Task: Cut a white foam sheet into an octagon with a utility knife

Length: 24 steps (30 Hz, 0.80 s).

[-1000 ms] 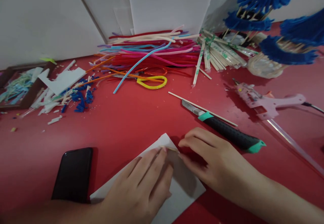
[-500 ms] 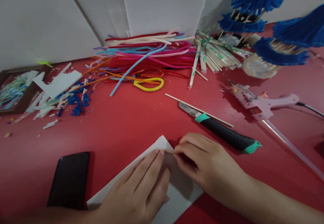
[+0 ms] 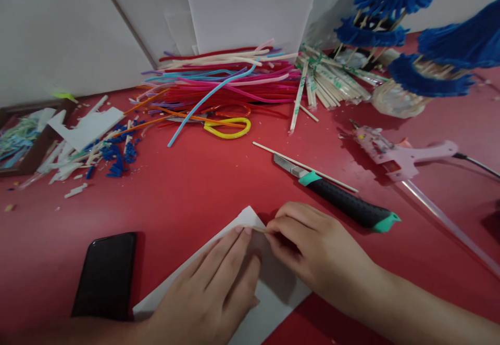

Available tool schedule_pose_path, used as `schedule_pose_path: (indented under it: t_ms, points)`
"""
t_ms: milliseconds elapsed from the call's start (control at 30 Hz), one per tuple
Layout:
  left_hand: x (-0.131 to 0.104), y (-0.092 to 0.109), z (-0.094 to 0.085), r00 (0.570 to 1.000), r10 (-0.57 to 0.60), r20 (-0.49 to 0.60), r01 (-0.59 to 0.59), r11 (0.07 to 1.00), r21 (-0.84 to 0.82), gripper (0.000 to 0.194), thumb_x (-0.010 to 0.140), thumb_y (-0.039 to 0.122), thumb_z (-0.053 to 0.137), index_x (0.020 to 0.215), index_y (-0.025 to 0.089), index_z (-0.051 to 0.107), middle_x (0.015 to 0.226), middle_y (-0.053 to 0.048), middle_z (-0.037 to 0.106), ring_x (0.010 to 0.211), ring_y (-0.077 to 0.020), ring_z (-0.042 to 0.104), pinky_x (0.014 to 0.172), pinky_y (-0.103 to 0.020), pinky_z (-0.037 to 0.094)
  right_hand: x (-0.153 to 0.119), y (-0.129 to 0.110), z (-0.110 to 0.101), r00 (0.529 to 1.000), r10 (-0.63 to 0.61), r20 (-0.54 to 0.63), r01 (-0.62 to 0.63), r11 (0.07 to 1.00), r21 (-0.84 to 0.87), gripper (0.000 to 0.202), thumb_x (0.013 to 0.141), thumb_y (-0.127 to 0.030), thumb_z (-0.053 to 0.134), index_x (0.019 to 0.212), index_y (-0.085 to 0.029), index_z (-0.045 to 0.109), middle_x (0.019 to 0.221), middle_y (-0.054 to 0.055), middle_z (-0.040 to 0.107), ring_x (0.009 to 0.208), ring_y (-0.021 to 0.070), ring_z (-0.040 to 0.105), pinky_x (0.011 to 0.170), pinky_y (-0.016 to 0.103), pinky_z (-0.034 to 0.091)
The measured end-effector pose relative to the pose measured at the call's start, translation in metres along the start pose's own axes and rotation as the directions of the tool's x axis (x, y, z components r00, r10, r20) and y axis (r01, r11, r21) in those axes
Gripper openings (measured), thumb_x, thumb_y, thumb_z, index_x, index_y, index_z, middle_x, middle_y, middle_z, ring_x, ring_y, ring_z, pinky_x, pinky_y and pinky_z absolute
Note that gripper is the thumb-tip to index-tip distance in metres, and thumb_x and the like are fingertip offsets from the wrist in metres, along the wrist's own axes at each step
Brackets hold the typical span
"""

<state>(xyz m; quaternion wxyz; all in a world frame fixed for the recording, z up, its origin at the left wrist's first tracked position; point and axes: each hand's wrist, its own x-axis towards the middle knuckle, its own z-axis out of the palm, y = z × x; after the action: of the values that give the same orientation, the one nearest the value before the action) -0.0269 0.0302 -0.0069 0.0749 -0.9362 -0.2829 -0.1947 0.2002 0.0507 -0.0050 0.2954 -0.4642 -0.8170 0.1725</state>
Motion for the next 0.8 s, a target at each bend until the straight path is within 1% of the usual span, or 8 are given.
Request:
schedule_pose_path:
  t_ms: [167,333,400,533,633,700,733,800]
  points:
    - [-0.001,0.0,0.001,1.0,0.019,0.015,-0.019,1.0,-0.001,0.026,0.101,0.02,0.051,0.12,0.01,0.066,0.128,-0.017,0.073,0.123,-0.028,0.068,0.101,-0.036,0.054,0.0,-0.002,0.001,1.0,0.002,-0.001,-0.002,1.0,0.006,0.021,0.099,-0.014,0.051,0.084,-0.022,0.065,0.077,0.003,0.069,0.068,0.0149,0.069,0.062,0.026,0.057]
    - [-0.001,-0.001,0.002,1.0,0.019,-0.006,-0.019,1.0,0.0,0.024,0.101,0.018,0.051,0.118,0.011,0.066,0.124,-0.016,0.074,0.121,-0.0275,0.069,0.099,-0.035,0.054,0.003,-0.004,-0.006,0.999,0.032,0.015,-0.032,0.999,0.028,0.015,0.096,-0.013,0.053,0.089,-0.024,0.062,0.08,0.003,0.071,0.07,0.0157,0.07,0.064,0.027,0.058]
    - [0.0,0.0,0.002,1.0,0.013,-0.003,-0.013,1.0,-0.004,0.025,0.102,0.019,0.051,0.118,0.011,0.066,0.124,-0.015,0.074,0.121,-0.0267,0.069,0.099,-0.035,0.054,0.003,-0.004,-0.01,0.999,0.046,0.011,-0.046,0.999,0.014,0.016,0.094,-0.012,0.052,0.091,-0.025,0.06,0.081,0.003,0.072,0.07,0.0159,0.07,0.062,0.028,0.058]
    - [0.0,0.0,0.001,1.0,0.021,0.007,-0.021,1.0,0.003,0.024,0.101,0.02,0.053,0.119,0.01,0.066,0.124,-0.016,0.074,0.12,-0.0266,0.069,0.099,-0.035,0.054,0.004,-0.002,-0.014,1.0,0.024,-0.017,-0.025,0.999,-0.033,0.017,0.094,-0.012,0.05,0.091,-0.026,0.059,0.081,0.003,0.074,0.068,0.0164,0.07,0.06,0.028,0.056]
    - [0.001,0.0,0.001,1.0,0.016,-0.007,-0.016,1.0,0.004,0.023,0.1,0.02,0.054,0.118,0.01,0.067,0.123,-0.015,0.075,0.12,-0.0274,0.069,0.099,-0.036,0.054,0.005,0.003,-0.018,0.997,0.009,-0.081,-0.02,0.991,-0.135,0.015,0.096,-0.014,0.05,0.092,-0.026,0.057,0.079,0.002,0.073,0.066,0.0158,0.069,0.061,0.027,0.056]
    - [0.001,-0.001,0.001,1.0,0.017,-0.018,-0.017,1.0,0.007,0.023,0.099,0.02,0.056,0.117,0.009,0.067,0.123,-0.015,0.075,0.118,-0.0283,0.07,0.1,-0.036,0.054,0.005,0.01,-0.021,0.992,0.004,-0.123,-0.035,0.966,-0.257,0.011,0.099,-0.019,0.051,0.094,-0.025,0.058,0.08,0.003,0.073,0.07,0.0171,0.071,0.064,0.029,0.056]
    - [0.001,0.0,0.002,1.0,0.02,-0.02,-0.02,1.0,0.012,0.023,0.099,0.02,0.057,0.117,0.009,0.067,0.123,-0.016,0.075,0.117,-0.0286,0.07,0.1,-0.037,0.054,0.005,0.015,-0.024,0.99,0.013,-0.14,-0.059,0.942,-0.33,0.009,0.101,-0.023,0.051,0.097,-0.024,0.059,0.083,0.005,0.074,0.073,0.019,0.071,0.066,0.031,0.057]
    - [0.001,0.0,0.002,0.999,0.028,-0.018,-0.028,0.999,0.021,0.024,0.098,0.02,0.059,0.117,0.008,0.066,0.123,-0.017,0.075,0.116,-0.0286,0.07,0.1,-0.037,0.054,0.002,0.027,-0.028,0.987,0.055,-0.154,-0.122,0.876,-0.467,0.022,0.104,-0.039,0.047,0.101,-0.022,0.061,0.09,0.01,0.074,0.082,0.0253,0.073,0.07,0.038,0.057]
